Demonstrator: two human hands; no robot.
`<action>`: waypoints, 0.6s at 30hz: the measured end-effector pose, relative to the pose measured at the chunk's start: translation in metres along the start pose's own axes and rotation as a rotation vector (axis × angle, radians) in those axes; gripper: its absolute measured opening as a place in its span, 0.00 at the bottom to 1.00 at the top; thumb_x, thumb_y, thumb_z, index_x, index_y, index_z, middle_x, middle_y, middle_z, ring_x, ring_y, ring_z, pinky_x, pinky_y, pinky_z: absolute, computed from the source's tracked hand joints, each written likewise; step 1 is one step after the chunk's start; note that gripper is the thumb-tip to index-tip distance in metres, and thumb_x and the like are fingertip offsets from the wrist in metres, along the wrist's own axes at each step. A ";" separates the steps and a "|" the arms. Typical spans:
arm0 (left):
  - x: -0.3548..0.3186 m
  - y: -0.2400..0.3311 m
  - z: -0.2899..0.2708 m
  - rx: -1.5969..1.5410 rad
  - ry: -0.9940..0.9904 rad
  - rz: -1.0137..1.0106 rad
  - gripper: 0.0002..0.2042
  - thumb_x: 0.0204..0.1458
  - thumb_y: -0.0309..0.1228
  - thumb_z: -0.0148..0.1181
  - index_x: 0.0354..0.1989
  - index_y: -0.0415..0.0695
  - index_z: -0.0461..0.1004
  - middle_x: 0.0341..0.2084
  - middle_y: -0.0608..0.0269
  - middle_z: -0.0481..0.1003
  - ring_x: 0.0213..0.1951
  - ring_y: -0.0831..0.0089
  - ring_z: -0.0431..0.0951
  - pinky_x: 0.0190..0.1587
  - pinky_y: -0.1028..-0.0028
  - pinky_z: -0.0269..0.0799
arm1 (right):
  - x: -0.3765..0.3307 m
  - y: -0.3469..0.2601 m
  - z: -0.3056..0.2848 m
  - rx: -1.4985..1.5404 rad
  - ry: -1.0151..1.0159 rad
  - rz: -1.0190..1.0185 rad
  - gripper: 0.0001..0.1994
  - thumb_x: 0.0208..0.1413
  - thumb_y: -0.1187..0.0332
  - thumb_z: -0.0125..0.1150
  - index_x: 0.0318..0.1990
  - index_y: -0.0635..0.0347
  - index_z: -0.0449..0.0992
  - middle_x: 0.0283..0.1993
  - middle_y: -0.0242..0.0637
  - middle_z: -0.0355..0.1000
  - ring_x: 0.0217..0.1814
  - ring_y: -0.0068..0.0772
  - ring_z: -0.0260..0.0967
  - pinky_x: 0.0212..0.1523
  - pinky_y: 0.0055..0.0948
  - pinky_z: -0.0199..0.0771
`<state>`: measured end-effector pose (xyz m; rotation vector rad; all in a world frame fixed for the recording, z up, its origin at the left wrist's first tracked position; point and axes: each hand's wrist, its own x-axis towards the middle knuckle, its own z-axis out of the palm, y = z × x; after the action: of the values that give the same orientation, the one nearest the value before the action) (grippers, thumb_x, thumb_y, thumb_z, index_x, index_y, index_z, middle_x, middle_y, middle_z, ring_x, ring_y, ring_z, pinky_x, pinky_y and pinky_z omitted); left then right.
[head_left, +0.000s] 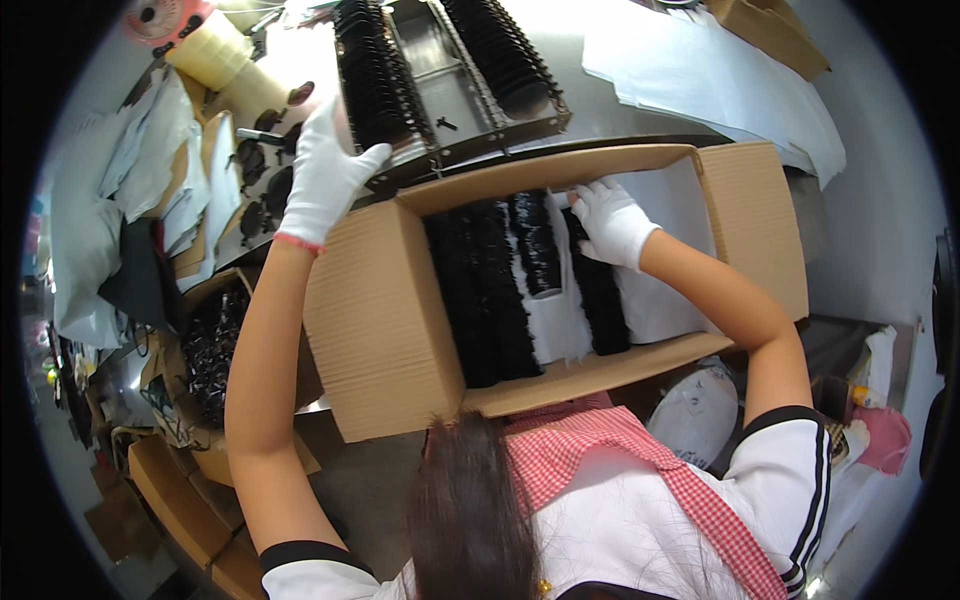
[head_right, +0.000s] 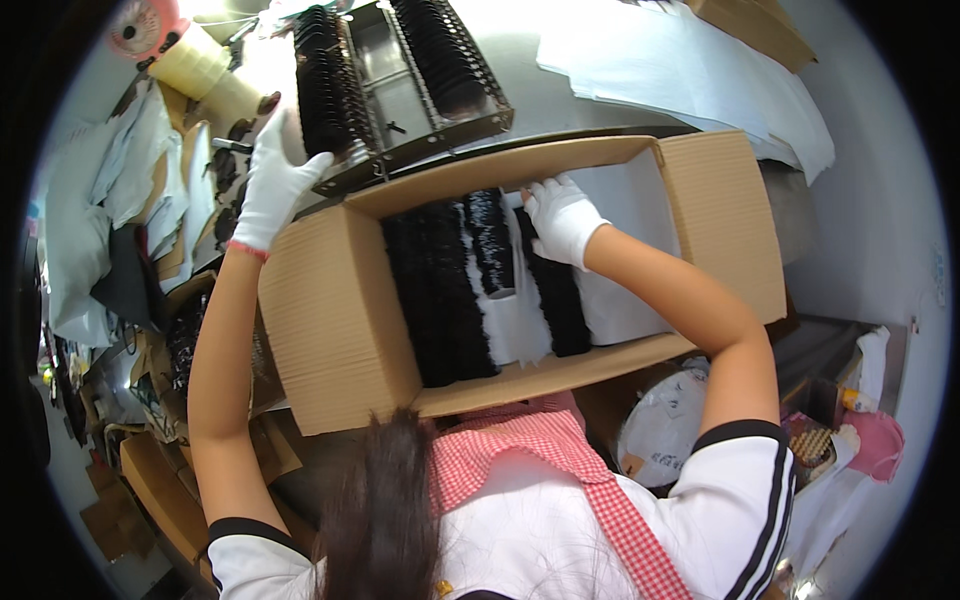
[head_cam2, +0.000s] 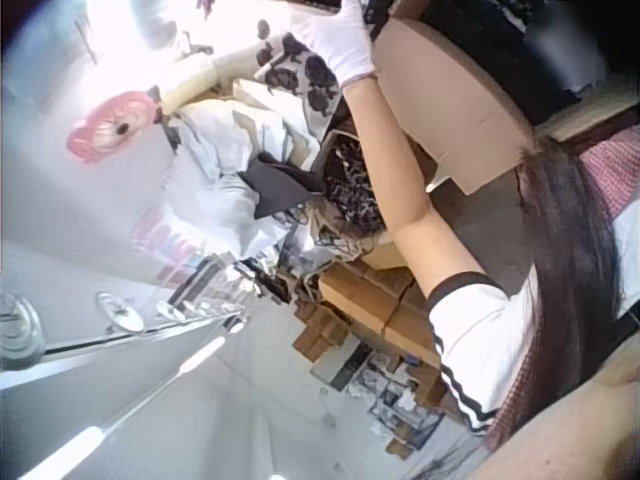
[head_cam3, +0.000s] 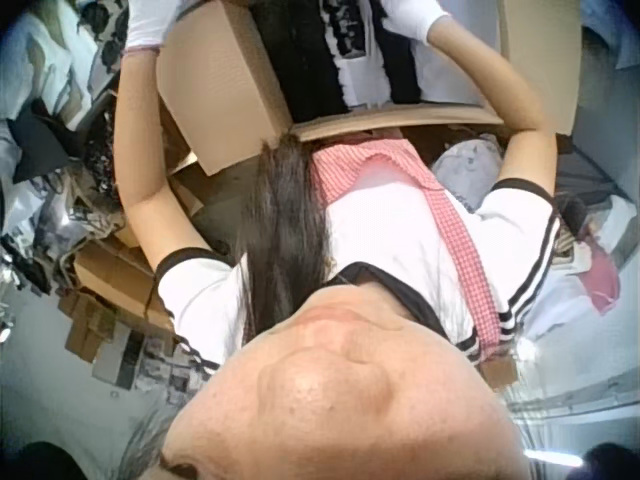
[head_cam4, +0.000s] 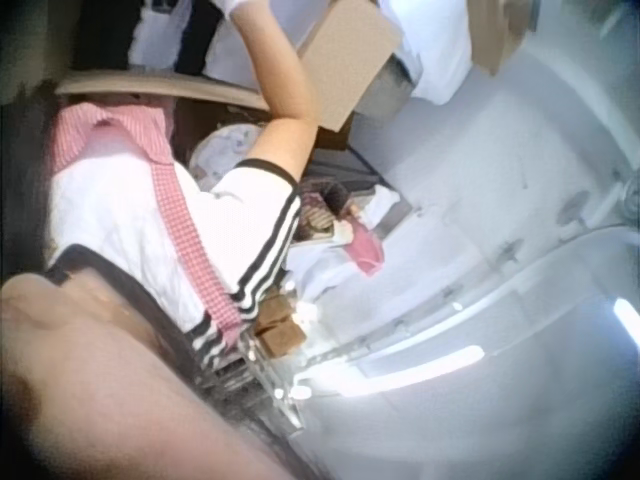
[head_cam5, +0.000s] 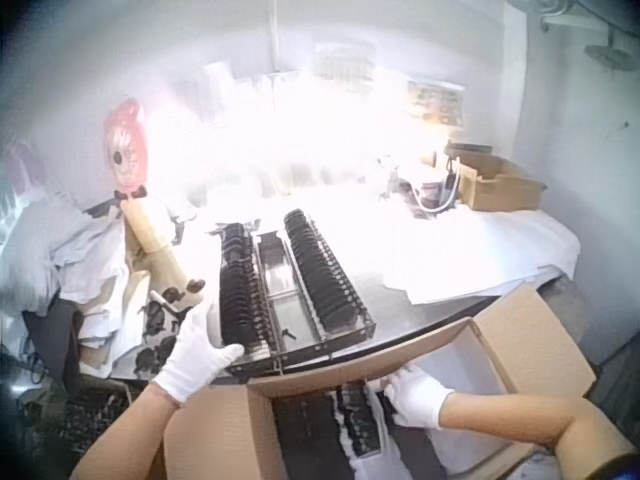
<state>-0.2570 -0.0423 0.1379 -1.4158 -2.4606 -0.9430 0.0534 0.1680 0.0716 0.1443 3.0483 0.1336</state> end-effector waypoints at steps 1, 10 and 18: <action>0.009 -0.006 -0.002 0.015 -0.068 -0.010 0.42 0.41 0.39 0.77 0.63 0.33 0.63 0.55 0.39 0.71 0.59 0.48 0.70 0.63 0.60 0.65 | 0.003 0.000 -0.015 0.027 -0.262 0.024 0.16 0.49 0.58 0.61 0.38 0.61 0.79 0.39 0.40 0.78 0.47 0.45 0.75 0.56 0.42 0.71; 0.058 0.013 -0.011 0.121 -0.495 -0.074 0.42 0.45 0.55 0.71 0.53 0.24 0.67 0.47 0.33 0.75 0.53 0.48 0.76 0.57 0.62 0.71 | 0.107 -0.031 -0.057 0.519 0.769 -0.126 0.13 0.46 0.69 0.70 0.41 0.58 0.78 0.44 0.39 0.76 0.49 0.42 0.74 0.51 0.38 0.73; 0.065 0.054 -0.013 -0.005 -0.799 -0.311 0.22 0.56 0.44 0.60 0.39 0.31 0.70 0.22 0.56 0.75 0.18 0.72 0.77 0.18 0.69 0.72 | 0.133 -0.031 -0.028 0.580 1.021 -0.096 0.05 0.41 0.75 0.68 0.23 0.55 0.76 0.27 0.32 0.76 0.33 0.37 0.76 0.36 0.34 0.75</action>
<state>-0.2499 0.0168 0.1998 -1.6773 -3.3188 -0.4573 -0.0841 0.1480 0.0852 -0.0683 3.9640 -0.9888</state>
